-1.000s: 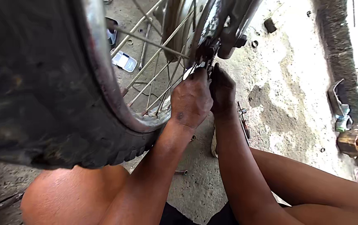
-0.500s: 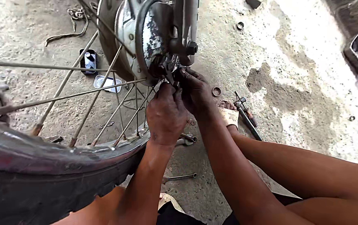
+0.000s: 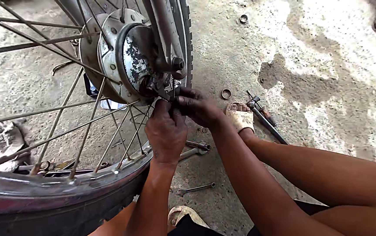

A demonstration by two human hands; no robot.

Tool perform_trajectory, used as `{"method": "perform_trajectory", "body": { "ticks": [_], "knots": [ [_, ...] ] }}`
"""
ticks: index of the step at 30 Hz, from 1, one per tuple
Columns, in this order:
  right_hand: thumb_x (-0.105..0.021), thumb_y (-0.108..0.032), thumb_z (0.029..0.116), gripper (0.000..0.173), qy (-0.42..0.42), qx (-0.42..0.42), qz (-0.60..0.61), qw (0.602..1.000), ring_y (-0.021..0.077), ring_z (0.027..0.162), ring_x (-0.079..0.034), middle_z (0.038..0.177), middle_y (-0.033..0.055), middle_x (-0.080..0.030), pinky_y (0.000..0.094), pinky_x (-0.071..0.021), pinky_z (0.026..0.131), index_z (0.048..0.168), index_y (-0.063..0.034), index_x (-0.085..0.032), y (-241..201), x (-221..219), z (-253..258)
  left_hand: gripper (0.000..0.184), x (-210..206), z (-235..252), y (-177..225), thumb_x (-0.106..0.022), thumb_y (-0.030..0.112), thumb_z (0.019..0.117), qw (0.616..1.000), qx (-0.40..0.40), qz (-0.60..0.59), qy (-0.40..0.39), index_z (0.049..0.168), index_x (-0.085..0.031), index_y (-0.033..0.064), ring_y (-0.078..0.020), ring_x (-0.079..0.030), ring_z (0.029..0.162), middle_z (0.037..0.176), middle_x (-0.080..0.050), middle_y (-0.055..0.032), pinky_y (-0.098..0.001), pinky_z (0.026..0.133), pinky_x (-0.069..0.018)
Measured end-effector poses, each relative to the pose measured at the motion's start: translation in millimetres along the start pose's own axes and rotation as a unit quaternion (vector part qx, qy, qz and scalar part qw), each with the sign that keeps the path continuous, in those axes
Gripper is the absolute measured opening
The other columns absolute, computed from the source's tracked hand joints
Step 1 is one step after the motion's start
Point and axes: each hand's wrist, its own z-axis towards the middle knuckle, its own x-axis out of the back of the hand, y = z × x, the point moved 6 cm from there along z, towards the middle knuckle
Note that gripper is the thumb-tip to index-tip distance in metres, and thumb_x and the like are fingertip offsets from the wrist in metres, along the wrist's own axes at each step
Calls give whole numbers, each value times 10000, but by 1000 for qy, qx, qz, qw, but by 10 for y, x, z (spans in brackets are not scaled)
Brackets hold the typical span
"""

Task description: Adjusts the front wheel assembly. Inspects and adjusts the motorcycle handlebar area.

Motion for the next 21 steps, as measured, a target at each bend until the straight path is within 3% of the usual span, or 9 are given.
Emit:
{"method": "perform_trajectory", "body": {
  "ticks": [3, 6, 8, 13, 17, 21],
  "knots": [
    [-719, -82, 900, 658, 30, 53, -75, 995, 199, 860, -660, 1142, 153, -639, 351, -586, 746, 1456, -21, -372, -122, -69, -8, 77, 4, -1, 7, -582, 152, 1009, 1000, -1, 2, 0, 1013, -625, 88, -134, -638, 640, 764, -643, -24, -359, 539, -533],
    [-790, -44, 821, 856, 80, 135, -181, 971, 215, 740, -679, 1236, 186, -625, 352, -614, 632, 1508, -21, -280, -333, -112, 5, 92, 12, 3, 22, -576, 172, 1027, 1000, -1, 12, 4, 979, -605, 99, -132, -618, 637, 752, -615, -20, -348, 531, -509],
    [-815, -58, 812, 950, 62, 150, -236, 958, 233, 760, -699, 1297, 189, -588, 373, -644, 630, 1557, -28, -226, -432, -118, 29, 97, 10, 1, 12, -576, 172, 1025, 1000, 0, 6, 3, 970, -605, 97, -125, -612, 625, 742, -611, -14, -342, 525, -508],
    [-891, -235, 764, 869, 26, 193, -376, 906, 186, 854, -708, 1327, 145, -579, 348, -644, 681, 1442, -17, -394, -589, -31, 133, 89, 11, 8, -19, -591, 154, 1009, 1000, 1, -22, -6, 933, -593, 109, -91, -590, 586, 703, -595, 12, -306, 500, -496],
    [-884, -376, 742, 910, 8, 227, -438, 870, 152, 956, -681, 1291, 138, -592, 317, -620, 758, 1423, 31, -440, -641, -20, 189, 72, 28, 10, -32, -619, 146, 991, 999, -5, -39, -15, 938, -599, 104, -89, -584, 596, 715, -593, 12, -298, 504, -494],
    [-866, -438, 753, 937, -3, 277, -453, 848, 188, 1015, -699, 1252, 189, -612, 374, -633, 880, 1388, 107, -444, -662, -41, 198, 46, 28, 17, -45, -627, 141, 979, 998, -3, -48, -26, 947, -604, 116, -76, -593, 607, 725, -606, 24, -290, 509, -499]
  ]
}}
